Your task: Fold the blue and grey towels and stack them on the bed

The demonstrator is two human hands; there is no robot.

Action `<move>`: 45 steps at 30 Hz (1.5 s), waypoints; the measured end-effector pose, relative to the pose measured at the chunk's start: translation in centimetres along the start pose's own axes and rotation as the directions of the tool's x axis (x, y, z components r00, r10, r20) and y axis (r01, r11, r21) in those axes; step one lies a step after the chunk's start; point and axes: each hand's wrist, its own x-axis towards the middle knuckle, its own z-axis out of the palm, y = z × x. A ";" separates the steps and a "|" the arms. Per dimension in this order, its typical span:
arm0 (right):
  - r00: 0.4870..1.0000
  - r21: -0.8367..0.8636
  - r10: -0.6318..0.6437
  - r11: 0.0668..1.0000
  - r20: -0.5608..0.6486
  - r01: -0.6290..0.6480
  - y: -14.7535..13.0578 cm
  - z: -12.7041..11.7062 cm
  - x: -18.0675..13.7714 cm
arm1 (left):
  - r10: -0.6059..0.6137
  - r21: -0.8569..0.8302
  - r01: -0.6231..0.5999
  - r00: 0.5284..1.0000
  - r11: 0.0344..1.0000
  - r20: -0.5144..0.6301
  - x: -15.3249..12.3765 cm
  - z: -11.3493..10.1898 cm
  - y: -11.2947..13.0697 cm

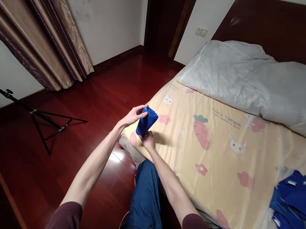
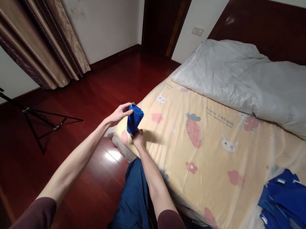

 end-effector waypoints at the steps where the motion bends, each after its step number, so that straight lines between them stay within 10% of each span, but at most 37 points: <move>1: 1.000 -0.003 0.002 1.000 0.008 -0.002 -0.1 0.0 -0.1 | 0.001 -0.002 -0.001 1.000 1.000 -0.001 -0.1 -0.1 -0.1; 11: 0.999 0.056 -0.032 0.998 0.026 0.031 0.4 0.6 0.0 | 0.005 0.074 -0.005 1.000 0.997 0.008 0.1 -0.9 -2.2; 15: 0.989 0.194 0.020 0.981 -0.147 0.009 1.3 0.2 -1.7 | 0.044 0.115 -0.028 0.990 0.993 -0.137 -0.5 -2.1 -3.9; 17: 0.965 0.298 0.083 0.955 -0.250 -0.004 3.0 -0.5 -4.3 | 0.089 0.123 -0.048 0.931 0.991 -0.354 -2.0 -2.6 -4.8; 22: 0.920 0.359 0.111 0.933 -0.376 0.034 11.7 -3.7 -16.5 | 0.198 0.247 -0.003 0.607 0.969 -0.770 -11.0 1.7 -7.6; 24: 0.920 0.337 0.146 0.941 -0.365 -0.016 15.8 -5.3 -22.4 | 0.137 0.302 0.148 0.651 0.942 -0.746 -16.3 6.6 -9.3; 28: 0.902 0.298 0.241 0.945 -0.358 -0.134 22.9 -8.0 -32.4 | -0.088 0.540 0.264 0.940 0.799 -0.329 -26.3 18.4 -12.7; 31: 0.838 0.377 0.395 0.891 -0.376 -0.252 26.5 -9.6 -36.4 | -0.180 0.800 0.195 0.977 0.567 -0.110 -29.5 23.8 -13.8; 40: 0.669 0.519 0.517 0.825 -0.533 -0.225 28.9 -16.6 -38.0 | -0.201 0.961 0.081 0.979 0.265 -0.027 -26.8 24.3 -14.5; 45: 0.463 0.600 0.611 0.776 -0.641 -0.193 31.8 -19.8 -40.7 | -0.143 0.977 0.084 0.988 0.194 -0.057 -26.2 25.0 -14.9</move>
